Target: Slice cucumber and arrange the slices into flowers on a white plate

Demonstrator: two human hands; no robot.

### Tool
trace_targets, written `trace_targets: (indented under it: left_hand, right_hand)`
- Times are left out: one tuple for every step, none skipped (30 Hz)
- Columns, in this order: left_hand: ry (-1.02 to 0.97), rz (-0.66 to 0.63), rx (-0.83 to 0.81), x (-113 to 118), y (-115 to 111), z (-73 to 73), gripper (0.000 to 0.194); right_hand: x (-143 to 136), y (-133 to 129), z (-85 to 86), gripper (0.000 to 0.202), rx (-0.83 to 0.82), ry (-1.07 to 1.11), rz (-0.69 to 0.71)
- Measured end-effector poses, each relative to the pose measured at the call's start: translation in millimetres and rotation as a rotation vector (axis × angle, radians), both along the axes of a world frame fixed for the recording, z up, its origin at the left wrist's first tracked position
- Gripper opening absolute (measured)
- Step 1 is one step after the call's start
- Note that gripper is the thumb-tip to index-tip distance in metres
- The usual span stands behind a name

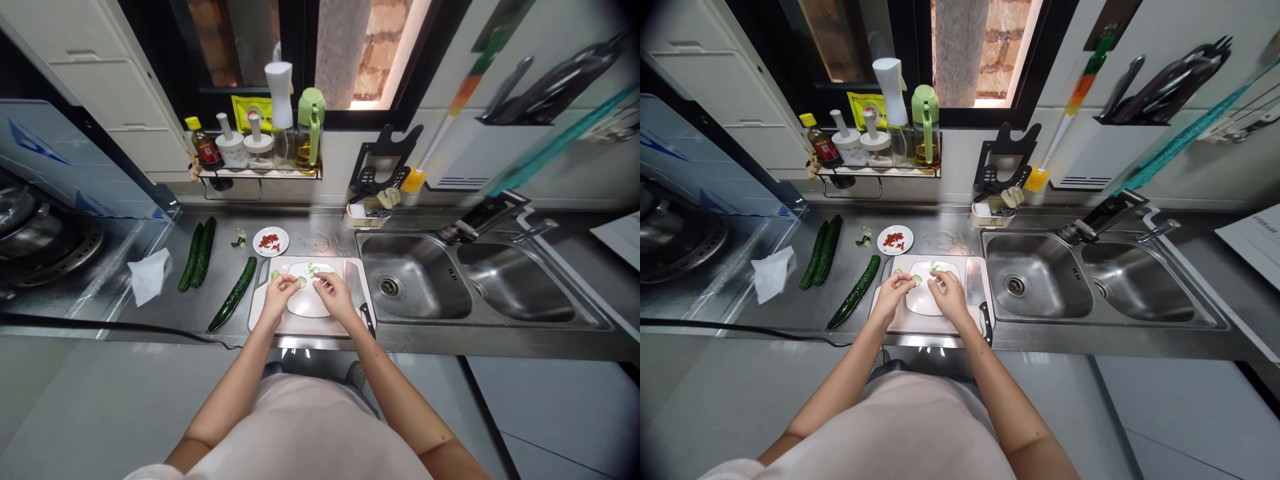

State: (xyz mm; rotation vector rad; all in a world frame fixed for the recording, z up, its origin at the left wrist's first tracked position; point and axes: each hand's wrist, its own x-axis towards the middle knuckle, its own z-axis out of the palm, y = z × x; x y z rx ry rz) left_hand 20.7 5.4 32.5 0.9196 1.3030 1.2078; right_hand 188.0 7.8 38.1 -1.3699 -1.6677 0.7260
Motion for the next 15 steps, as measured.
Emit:
trace_targets:
  left_hand:
    - [0.007,-0.023,0.004,2,-1,2.2,0.033]
    - [0.013,-0.045,0.009,4,-2,4.2,0.034]
    - [0.019,-0.062,0.014,6,-3,5.8,0.034]
    - [0.024,-0.075,0.02,8,-3,7.2,0.035]
    - [0.027,-0.084,0.024,9,-4,8.4,0.036]
    - [0.027,-0.091,0.026,10,-4,9.3,0.037]
    - [0.021,-0.094,0.018,10,-5,10.2,0.039]
    - [0.006,-0.095,-0.007,11,-6,10.9,0.041]
    - [-0.027,-0.101,-0.05,11,-7,11.5,0.043]
    - [-0.081,-0.116,-0.111,10,-8,12.0,0.046]
    - [-0.157,-0.143,-0.185,10,-9,12.5,0.049]
    - [-0.252,-0.182,-0.266,10,-10,13.0,0.051]
    - [-0.354,-0.229,-0.341,10,-11,13.5,0.053]
    - [-0.449,-0.277,-0.403,10,-12,14.0,0.052]
    - [-0.527,-0.317,-0.448,10,-13,14.4,0.051]
  right_hand:
    - [-1,3,3.3,0.025,0.002,0.007,0.028]
    - [-3,5,6.2,0.023,0.008,0.007,0.055]
    - [-4,7,8.8,0.02,0.014,0.002,0.08]
    - [-5,8,11.0,0.018,0.019,-0.002,0.099]
    - [-5,9,13.0,0.017,0.02,-0.002,0.113]
    - [-6,9,14.6,0.017,0.015,0.004,0.123]
    - [-6,10,16.0,0.017,0.005,0.021,0.127]
    - [-6,10,17.3,0.018,-0.009,0.044,0.129]
    - [-6,10,18.4,0.018,-0.024,0.072,0.131]
    - [-5,10,19.4,0.019,-0.038,0.098,0.134]
    - [-4,11,20.4,0.019,-0.049,0.12,0.139]
    - [-4,11,21.3,0.02,-0.056,0.134,0.145]
    - [-3,11,22.1,0.02,-0.061,0.142,0.151]
    - [-2,11,22.9,0.02,-0.065,0.144,0.158]
    - [-2,11,23.7,0.021,-0.067,0.144,0.164]
